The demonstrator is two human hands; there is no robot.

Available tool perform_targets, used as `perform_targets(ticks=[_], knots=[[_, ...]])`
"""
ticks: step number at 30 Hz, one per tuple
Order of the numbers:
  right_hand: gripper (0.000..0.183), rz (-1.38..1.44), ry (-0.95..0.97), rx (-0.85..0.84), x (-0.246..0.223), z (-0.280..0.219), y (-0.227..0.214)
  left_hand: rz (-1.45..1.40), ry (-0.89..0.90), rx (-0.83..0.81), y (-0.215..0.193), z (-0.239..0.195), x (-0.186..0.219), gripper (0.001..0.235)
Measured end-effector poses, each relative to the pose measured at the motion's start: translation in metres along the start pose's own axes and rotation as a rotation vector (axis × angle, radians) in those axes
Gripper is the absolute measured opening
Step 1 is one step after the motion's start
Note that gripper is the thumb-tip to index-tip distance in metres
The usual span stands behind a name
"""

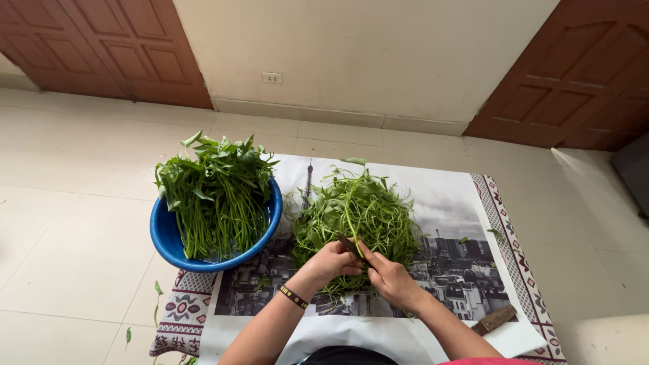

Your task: The person prepares water spinach by using a knife to trim the stems and removing the leaves by hand.

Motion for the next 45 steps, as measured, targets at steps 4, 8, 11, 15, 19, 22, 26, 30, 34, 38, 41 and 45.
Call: perform_targets(ticks=[4,8,11,15,19,22,26,30,34,38,41,45], knots=[[0.074,-0.069,0.016,-0.014,0.000,0.010,0.000,0.137,0.067,0.103,0.005,-0.005,0.009,0.019],[0.071,-0.013,-0.027,-0.003,-0.002,0.025,-0.004,0.299,0.123,0.101,0.007,-0.010,0.019,0.022],[0.070,0.005,-0.014,-0.041,0.002,0.032,-0.002,0.321,0.124,0.086,0.003,-0.010,0.020,0.029],[0.070,0.016,0.045,-0.111,0.020,0.041,0.005,0.308,0.101,0.006,0.012,-0.013,0.025,0.059],[0.065,0.106,0.033,-0.094,0.044,0.054,0.007,0.306,0.044,-0.013,0.020,-0.021,0.028,0.106],[0.062,0.063,-0.027,-0.075,0.057,0.060,0.005,0.271,0.063,-0.092,0.028,-0.026,0.029,0.112],[0.062,0.061,-0.025,-0.059,0.073,0.067,0.004,0.234,0.025,-0.089,0.028,-0.023,0.024,0.110],[0.060,0.123,0.009,-0.060,0.102,0.073,0.013,0.232,0.042,-0.112,0.035,-0.024,0.025,0.110],[0.057,0.223,0.032,-0.067,0.139,0.082,0.024,0.257,0.080,-0.223,0.054,-0.038,0.026,0.110],[0.058,0.129,0.128,-0.109,0.157,0.090,0.028,0.253,0.056,-0.240,0.059,-0.045,0.023,0.111],[0.056,-0.053,0.300,-0.201,0.177,0.090,0.034,0.142,0.062,-0.316,0.066,-0.052,0.025,0.111],[0.060,0.051,0.138,-0.060,0.186,0.102,0.030,0.083,0.012,-0.306,0.071,-0.061,0.031,0.111]])
Point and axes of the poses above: each hand's wrist, its own z-axis towards the middle knuckle, its own y-axis out of the palm, x = y × z, the point moved 9 cm from there along z, towards the middle knuckle, and after that the axes turned 7 degrees about -y, right-handed, at the moved point
